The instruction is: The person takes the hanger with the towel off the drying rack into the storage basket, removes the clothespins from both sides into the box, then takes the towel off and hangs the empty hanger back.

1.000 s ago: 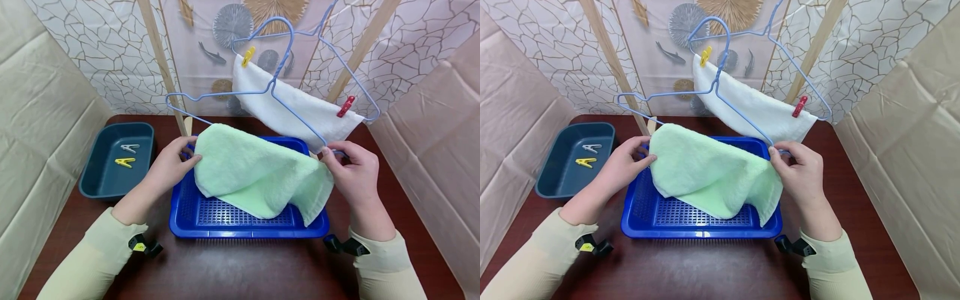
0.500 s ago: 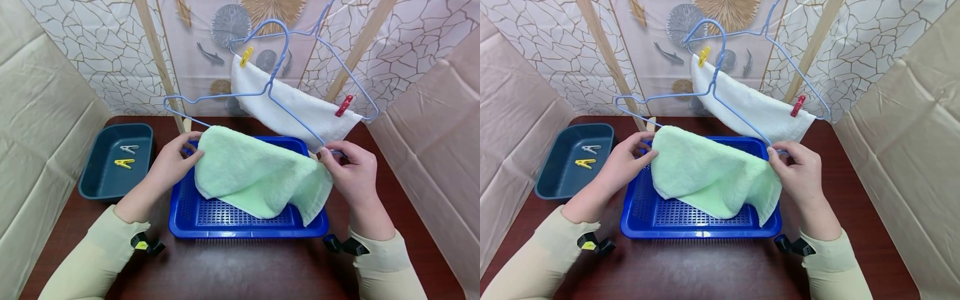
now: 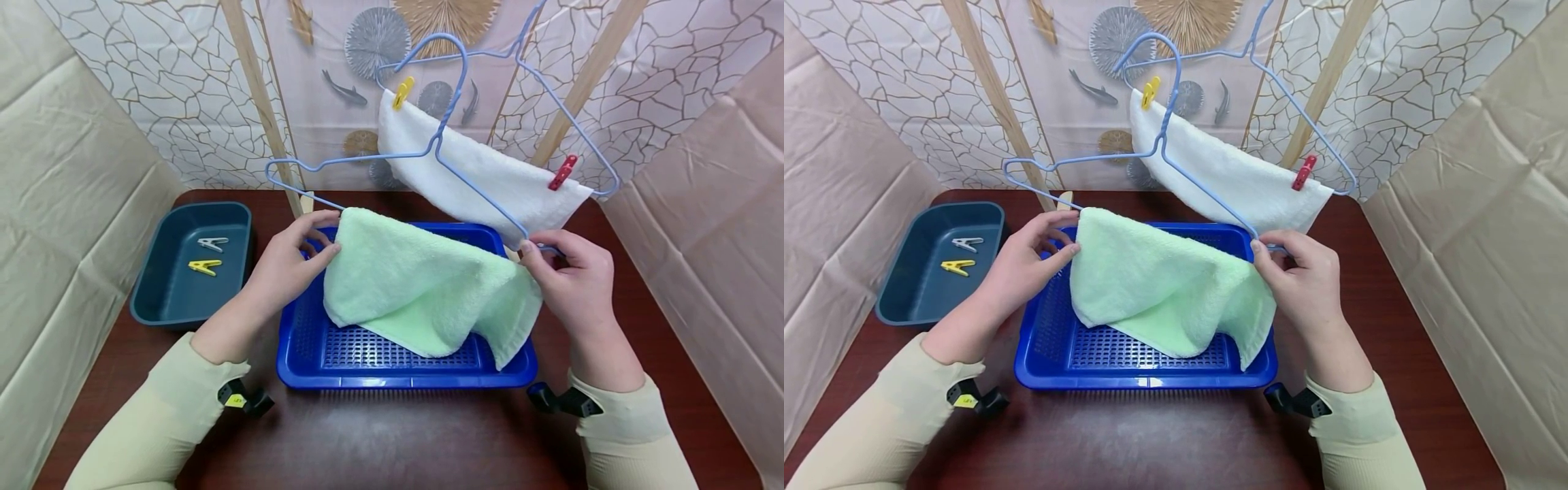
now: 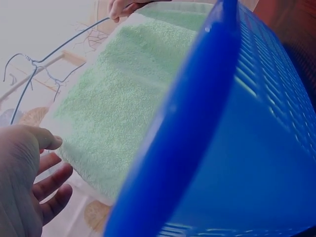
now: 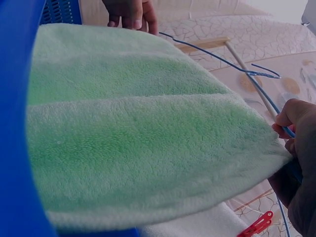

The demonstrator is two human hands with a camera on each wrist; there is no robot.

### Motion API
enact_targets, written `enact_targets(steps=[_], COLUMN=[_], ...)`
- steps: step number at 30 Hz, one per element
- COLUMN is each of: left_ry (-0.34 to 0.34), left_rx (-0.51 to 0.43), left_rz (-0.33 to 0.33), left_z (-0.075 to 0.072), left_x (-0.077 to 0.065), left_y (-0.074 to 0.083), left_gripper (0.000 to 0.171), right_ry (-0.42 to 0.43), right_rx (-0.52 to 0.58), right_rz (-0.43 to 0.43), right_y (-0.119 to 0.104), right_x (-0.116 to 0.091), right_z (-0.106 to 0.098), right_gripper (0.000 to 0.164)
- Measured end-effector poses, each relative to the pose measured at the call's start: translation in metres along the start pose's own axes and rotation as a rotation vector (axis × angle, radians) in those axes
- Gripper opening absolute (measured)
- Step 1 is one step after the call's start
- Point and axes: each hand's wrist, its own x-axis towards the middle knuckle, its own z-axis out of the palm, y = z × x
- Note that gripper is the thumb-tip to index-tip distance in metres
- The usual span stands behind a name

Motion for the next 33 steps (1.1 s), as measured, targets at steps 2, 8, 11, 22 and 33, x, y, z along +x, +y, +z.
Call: enact_targets(steps=[2, 8, 11, 22, 33], left_ry=[0.001, -0.012, -0.012, -0.002, -0.054], left_rx=[-0.003, -0.026, -0.033, -0.009, 0.071], left_rz=[0.013, 0.007, 0.004, 0.027, -0.029], left_z=[0.001, 0.003, 0.004, 0.003, 0.000], left_x=[0.000, 0.001, 0.001, 0.000, -0.005], left_y=[0.001, 0.003, 0.003, 0.001, -0.002], left_gripper=[0.045, 0.048, 0.049, 0.047, 0.049], right_ry=[0.000, 0.003, 0.001, -0.009, -0.049], right_rx=[-0.003, -0.020, -0.026, -0.025, -0.074], right_rz=[0.001, -0.003, -0.007, -0.012, 0.000], right_y=[0.002, 0.008, 0.010, 0.013, 0.016], right_x=[0.000, -0.001, -0.001, -0.001, -0.002], right_z=[0.000, 0.001, 0.002, 0.003, 0.004], right_gripper=[0.004, 0.003, 0.003, 0.004, 0.006])
